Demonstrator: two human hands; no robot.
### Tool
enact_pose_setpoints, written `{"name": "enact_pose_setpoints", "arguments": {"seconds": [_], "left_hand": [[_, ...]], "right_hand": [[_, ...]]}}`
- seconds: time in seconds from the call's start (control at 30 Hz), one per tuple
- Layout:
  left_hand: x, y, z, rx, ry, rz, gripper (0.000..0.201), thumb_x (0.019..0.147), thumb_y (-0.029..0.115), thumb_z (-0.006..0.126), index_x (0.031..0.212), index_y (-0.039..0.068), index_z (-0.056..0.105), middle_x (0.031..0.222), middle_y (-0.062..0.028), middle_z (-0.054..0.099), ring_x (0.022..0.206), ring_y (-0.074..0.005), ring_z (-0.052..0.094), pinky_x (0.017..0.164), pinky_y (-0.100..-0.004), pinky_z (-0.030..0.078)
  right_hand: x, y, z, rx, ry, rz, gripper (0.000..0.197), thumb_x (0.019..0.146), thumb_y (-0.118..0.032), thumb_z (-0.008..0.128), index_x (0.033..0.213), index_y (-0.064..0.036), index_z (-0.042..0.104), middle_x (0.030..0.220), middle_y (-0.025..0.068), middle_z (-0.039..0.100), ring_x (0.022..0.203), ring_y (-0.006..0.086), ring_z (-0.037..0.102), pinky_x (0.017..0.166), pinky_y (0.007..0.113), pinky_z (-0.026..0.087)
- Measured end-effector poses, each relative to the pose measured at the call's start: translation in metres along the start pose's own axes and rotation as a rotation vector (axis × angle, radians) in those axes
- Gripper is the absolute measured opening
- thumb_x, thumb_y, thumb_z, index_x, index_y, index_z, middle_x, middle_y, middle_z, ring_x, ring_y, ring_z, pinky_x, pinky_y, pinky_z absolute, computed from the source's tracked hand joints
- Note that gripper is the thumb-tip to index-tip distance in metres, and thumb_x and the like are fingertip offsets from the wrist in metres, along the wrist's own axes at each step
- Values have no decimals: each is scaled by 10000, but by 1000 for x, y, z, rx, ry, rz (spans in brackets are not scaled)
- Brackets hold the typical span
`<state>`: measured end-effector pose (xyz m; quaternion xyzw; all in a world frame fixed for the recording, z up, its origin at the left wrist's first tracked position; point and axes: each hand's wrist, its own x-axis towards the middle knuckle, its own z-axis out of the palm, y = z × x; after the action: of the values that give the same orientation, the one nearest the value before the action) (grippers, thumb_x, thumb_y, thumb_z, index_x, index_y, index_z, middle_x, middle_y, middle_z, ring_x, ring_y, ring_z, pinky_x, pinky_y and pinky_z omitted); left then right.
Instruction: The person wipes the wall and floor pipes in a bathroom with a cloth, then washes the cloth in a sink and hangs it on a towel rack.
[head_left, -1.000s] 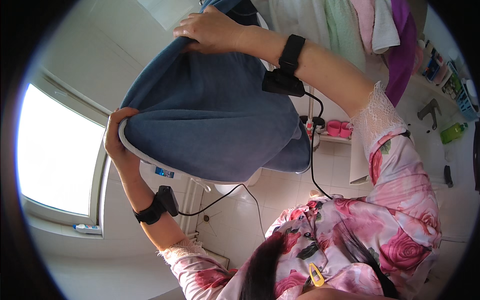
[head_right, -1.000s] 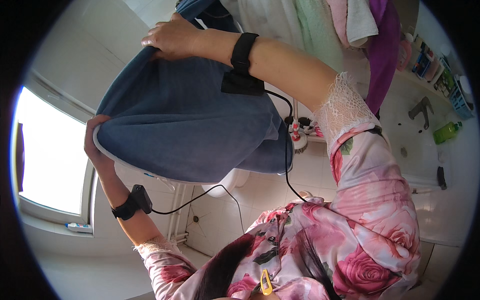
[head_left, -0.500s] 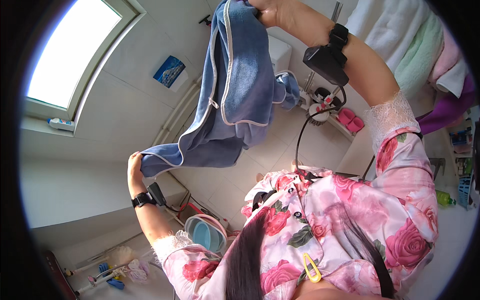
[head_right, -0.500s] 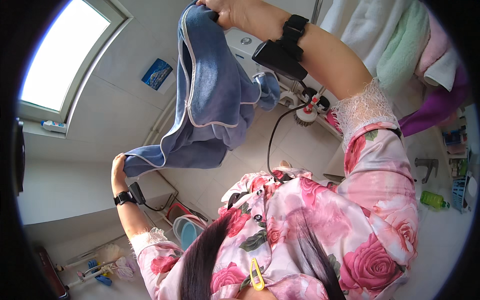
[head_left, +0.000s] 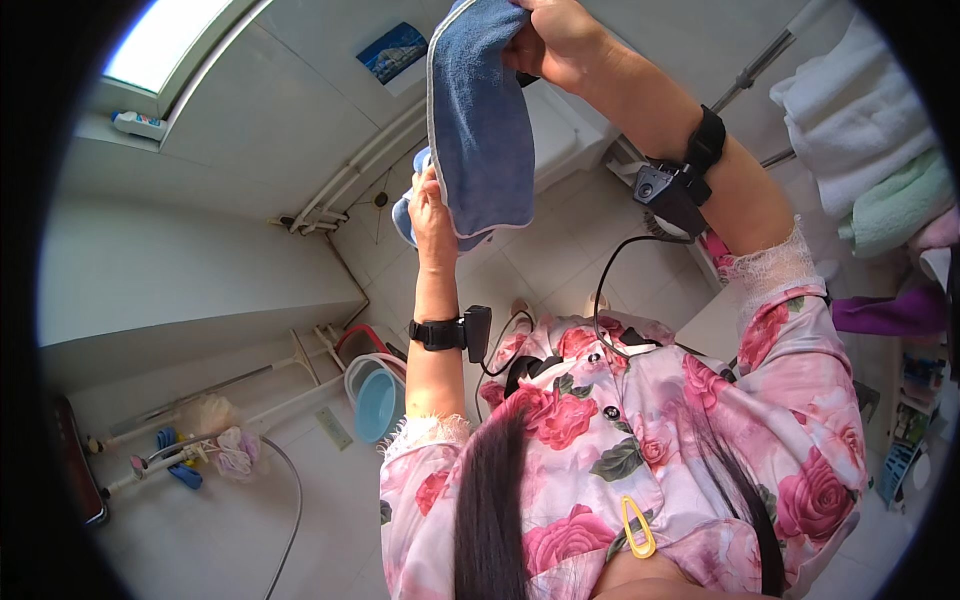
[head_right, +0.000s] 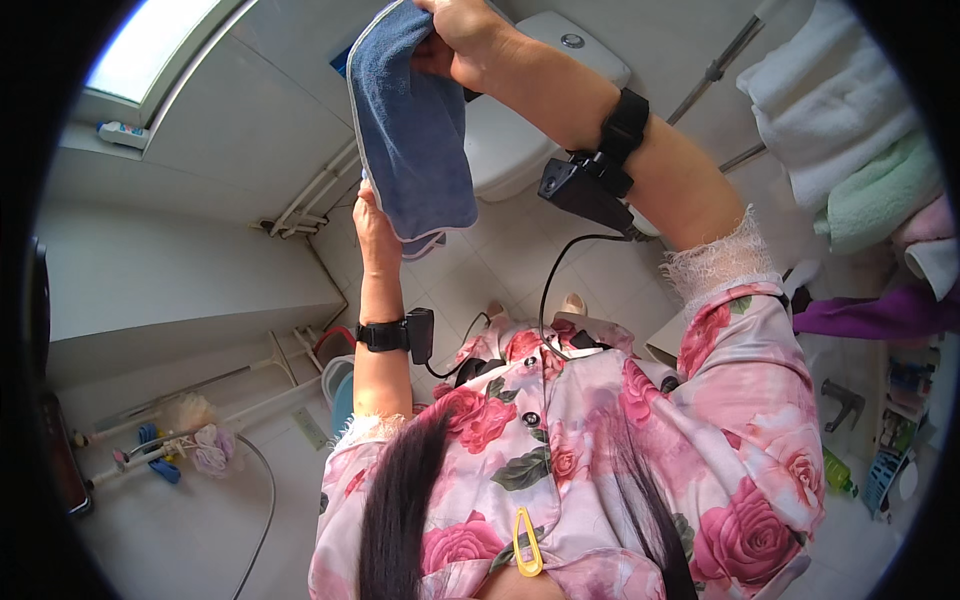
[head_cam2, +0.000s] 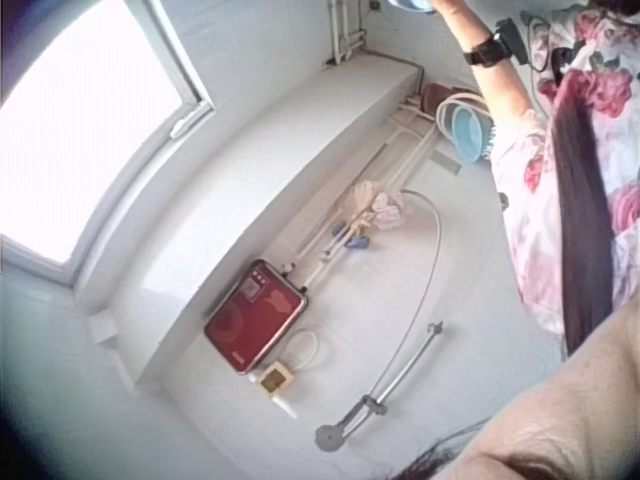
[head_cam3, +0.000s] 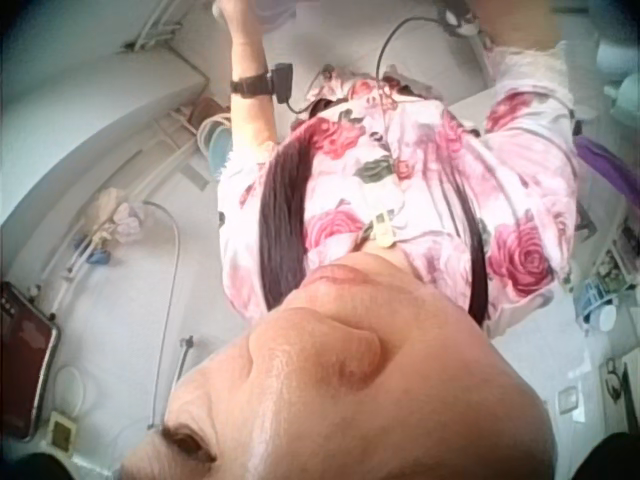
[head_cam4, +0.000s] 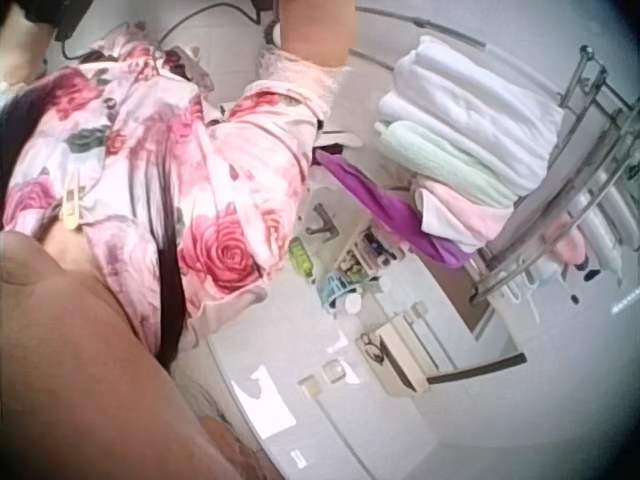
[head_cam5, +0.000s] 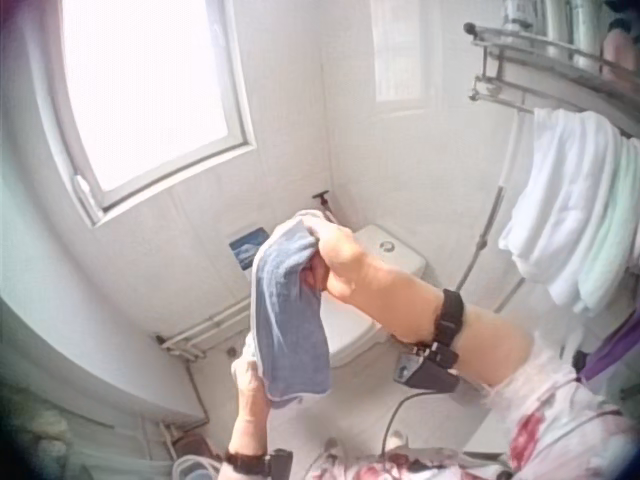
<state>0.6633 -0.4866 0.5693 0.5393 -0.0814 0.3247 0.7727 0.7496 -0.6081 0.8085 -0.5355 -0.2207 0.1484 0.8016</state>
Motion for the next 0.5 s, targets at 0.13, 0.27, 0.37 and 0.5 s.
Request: {"name": "enact_pose_setpoints", "arguments": {"seconds": [0.13,0.27,0.37,0.5], "left_hand": [[-5,0,11,-305,-207,-7,955,725,734,572,1269,-47,493,1297,-77,430,1200,-195,457,997,-319,387],[-3,-15,22,349,4,116,358,880,305,680,990,-32,631,922,0,513,776,-88,491,696,-223,415],[22,-17,6,53,239,-11,273,946,259,595,873,0,643,727,66,504,657,-53,397,614,-199,345],[76,37,-32,-25,79,134,320,969,264,530,997,-25,666,906,-51,654,819,-106,592,754,-233,484]], "right_hand": [[-18,12,3,-32,12,-3,244,982,-299,408,1039,-140,584,896,47,645,802,175,635,688,353,533],[-33,11,-3,-113,84,-53,343,972,-288,460,1095,7,584,993,131,651,896,218,648,814,370,548],[-67,2,-20,-405,56,-11,346,943,-335,534,1102,-31,582,1002,73,638,951,183,623,842,339,538],[-104,11,-62,-1198,-358,171,478,921,-423,539,930,48,620,844,144,638,813,221,616,713,358,475]]}}
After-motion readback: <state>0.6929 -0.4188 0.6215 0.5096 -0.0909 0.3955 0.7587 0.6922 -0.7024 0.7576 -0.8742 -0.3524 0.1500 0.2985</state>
